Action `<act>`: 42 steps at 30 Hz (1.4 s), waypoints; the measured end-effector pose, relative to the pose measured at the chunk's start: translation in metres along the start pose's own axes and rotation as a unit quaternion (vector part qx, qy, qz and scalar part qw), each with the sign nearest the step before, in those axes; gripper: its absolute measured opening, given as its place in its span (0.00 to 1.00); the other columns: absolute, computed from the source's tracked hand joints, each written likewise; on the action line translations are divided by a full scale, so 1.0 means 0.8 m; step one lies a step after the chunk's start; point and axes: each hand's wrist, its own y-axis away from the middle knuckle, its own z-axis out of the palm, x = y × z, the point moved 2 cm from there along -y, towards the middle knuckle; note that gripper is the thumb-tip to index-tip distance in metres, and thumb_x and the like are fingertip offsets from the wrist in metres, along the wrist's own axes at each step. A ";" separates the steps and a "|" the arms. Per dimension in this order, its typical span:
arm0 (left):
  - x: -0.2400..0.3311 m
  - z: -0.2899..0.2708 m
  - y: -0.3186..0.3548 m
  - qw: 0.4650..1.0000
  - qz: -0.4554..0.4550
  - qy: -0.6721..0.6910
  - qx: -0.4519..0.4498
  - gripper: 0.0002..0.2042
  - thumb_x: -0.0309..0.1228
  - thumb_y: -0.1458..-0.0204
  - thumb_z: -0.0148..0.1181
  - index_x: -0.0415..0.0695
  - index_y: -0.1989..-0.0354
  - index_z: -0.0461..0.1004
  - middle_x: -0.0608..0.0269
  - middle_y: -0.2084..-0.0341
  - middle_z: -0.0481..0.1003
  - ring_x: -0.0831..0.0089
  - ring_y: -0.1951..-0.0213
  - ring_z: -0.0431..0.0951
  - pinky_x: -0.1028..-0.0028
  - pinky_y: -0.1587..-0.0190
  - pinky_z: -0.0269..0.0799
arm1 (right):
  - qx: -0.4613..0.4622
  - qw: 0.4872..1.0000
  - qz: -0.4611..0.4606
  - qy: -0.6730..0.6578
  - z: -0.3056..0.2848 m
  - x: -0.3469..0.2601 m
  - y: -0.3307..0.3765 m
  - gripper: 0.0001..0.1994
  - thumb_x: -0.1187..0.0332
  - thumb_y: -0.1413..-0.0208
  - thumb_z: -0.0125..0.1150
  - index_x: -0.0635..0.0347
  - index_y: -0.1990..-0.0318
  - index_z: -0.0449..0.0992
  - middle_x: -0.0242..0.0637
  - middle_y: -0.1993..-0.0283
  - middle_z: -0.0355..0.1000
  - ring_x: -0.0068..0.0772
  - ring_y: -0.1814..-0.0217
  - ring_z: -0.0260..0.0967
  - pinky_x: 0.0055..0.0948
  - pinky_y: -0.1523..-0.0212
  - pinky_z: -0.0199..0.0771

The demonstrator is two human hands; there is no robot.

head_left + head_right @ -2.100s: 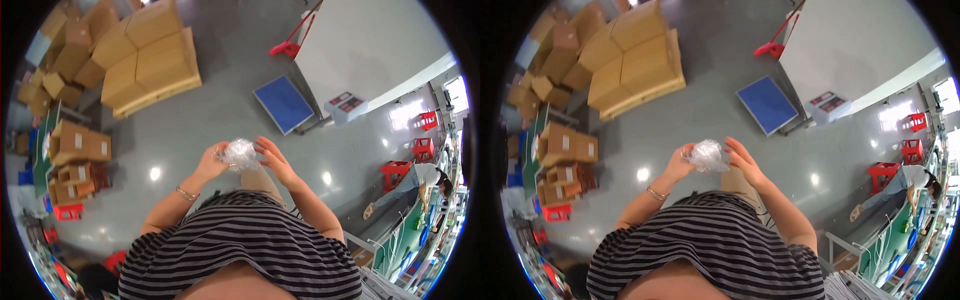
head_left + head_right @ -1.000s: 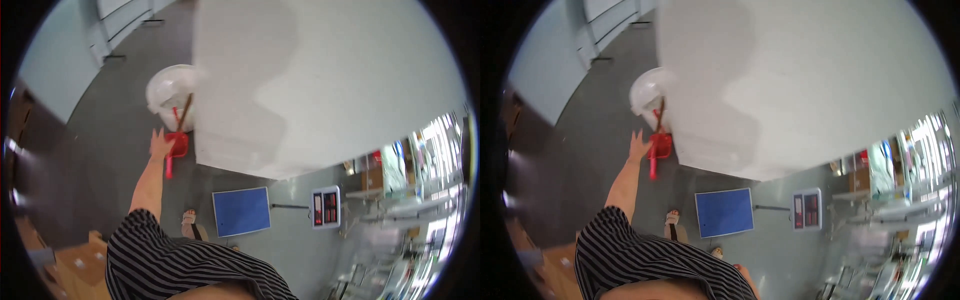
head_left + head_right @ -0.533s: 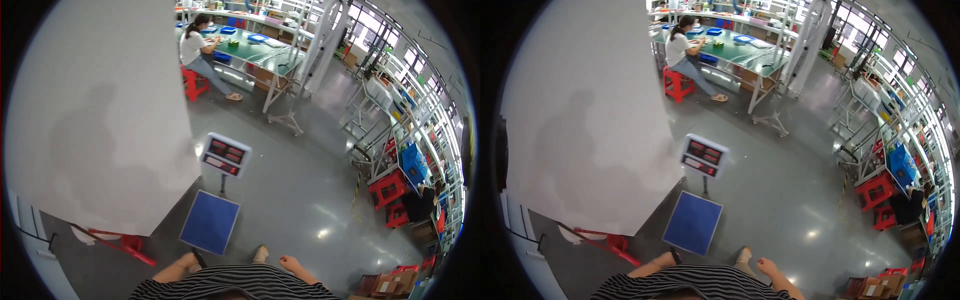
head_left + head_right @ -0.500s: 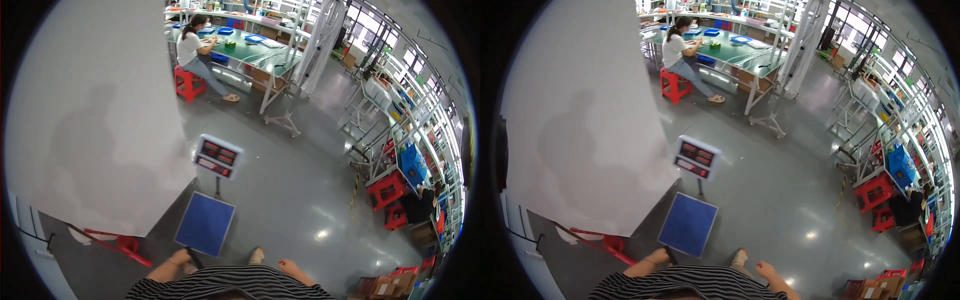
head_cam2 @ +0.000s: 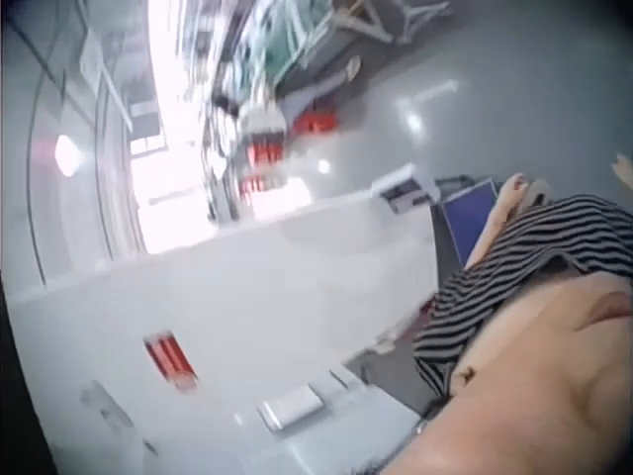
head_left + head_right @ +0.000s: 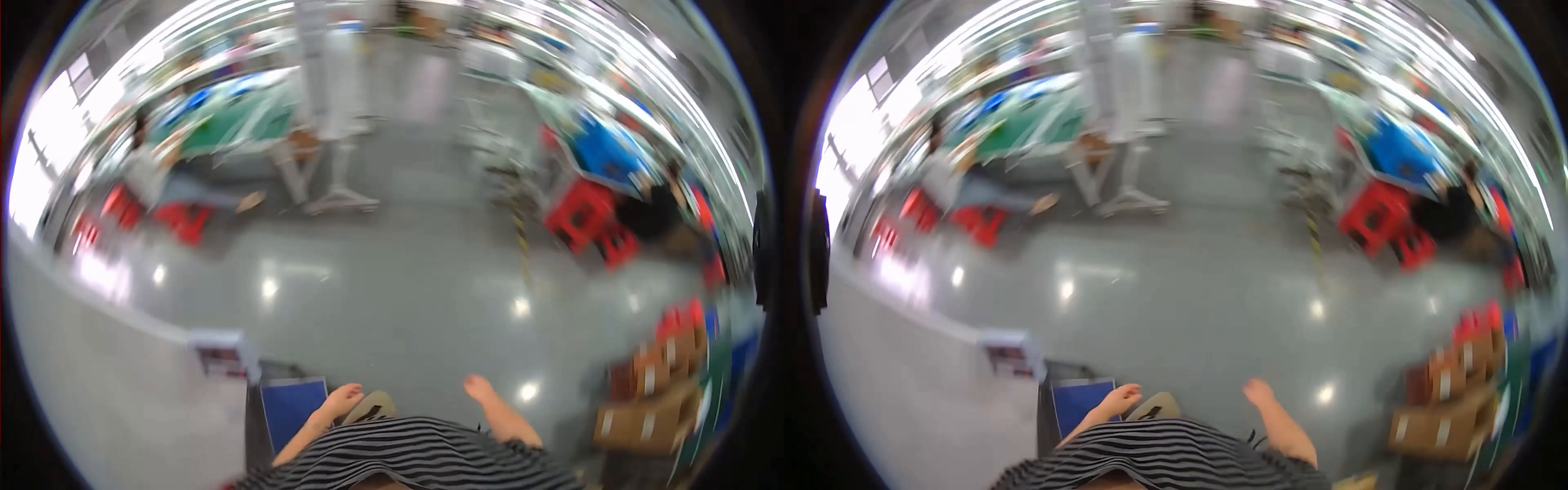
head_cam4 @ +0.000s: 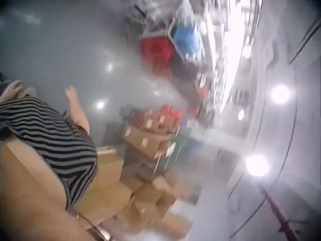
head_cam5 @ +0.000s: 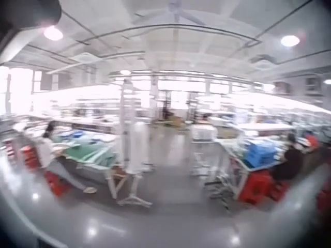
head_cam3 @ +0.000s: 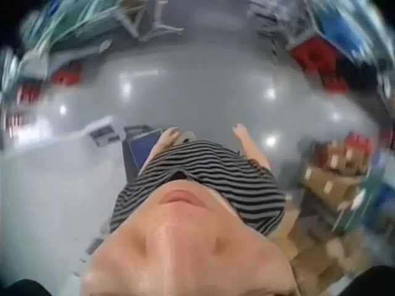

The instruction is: Manually sorting small white plastic components on a blue tray at a factory workbench.

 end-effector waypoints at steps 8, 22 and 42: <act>-0.120 -0.150 -0.206 0.865 -0.006 -0.411 -0.287 0.21 0.45 0.41 0.47 0.45 0.49 0.76 0.45 0.49 0.75 0.48 0.45 0.73 0.54 0.42 0.66 | 0.090 0.970 -0.045 -0.222 -0.073 -0.100 -0.054 0.19 0.53 0.46 0.56 0.52 0.52 0.77 0.40 0.57 0.79 0.43 0.53 0.75 0.39 0.53 0.75; 0.268 0.025 -0.662 0.956 0.037 -0.276 -0.087 0.20 0.42 0.47 0.56 0.45 0.49 0.75 0.50 0.54 0.78 0.55 0.52 0.78 0.61 0.47 0.72 | 0.020 0.826 0.241 -0.509 -0.040 0.157 0.076 0.14 0.56 0.46 0.57 0.57 0.65 0.79 0.36 0.70 0.77 0.29 0.65 0.74 0.35 0.61 0.76; 0.753 0.754 -1.102 0.824 0.188 -0.503 -0.181 0.18 0.40 0.51 0.57 0.42 0.57 0.79 0.46 0.57 0.78 0.50 0.52 0.77 0.57 0.48 0.72 | 0.556 0.381 0.328 -0.661 -0.577 0.832 0.118 0.07 0.62 0.36 0.54 0.53 0.60 0.74 0.28 0.70 0.74 0.19 0.73 0.70 0.20 0.74 0.67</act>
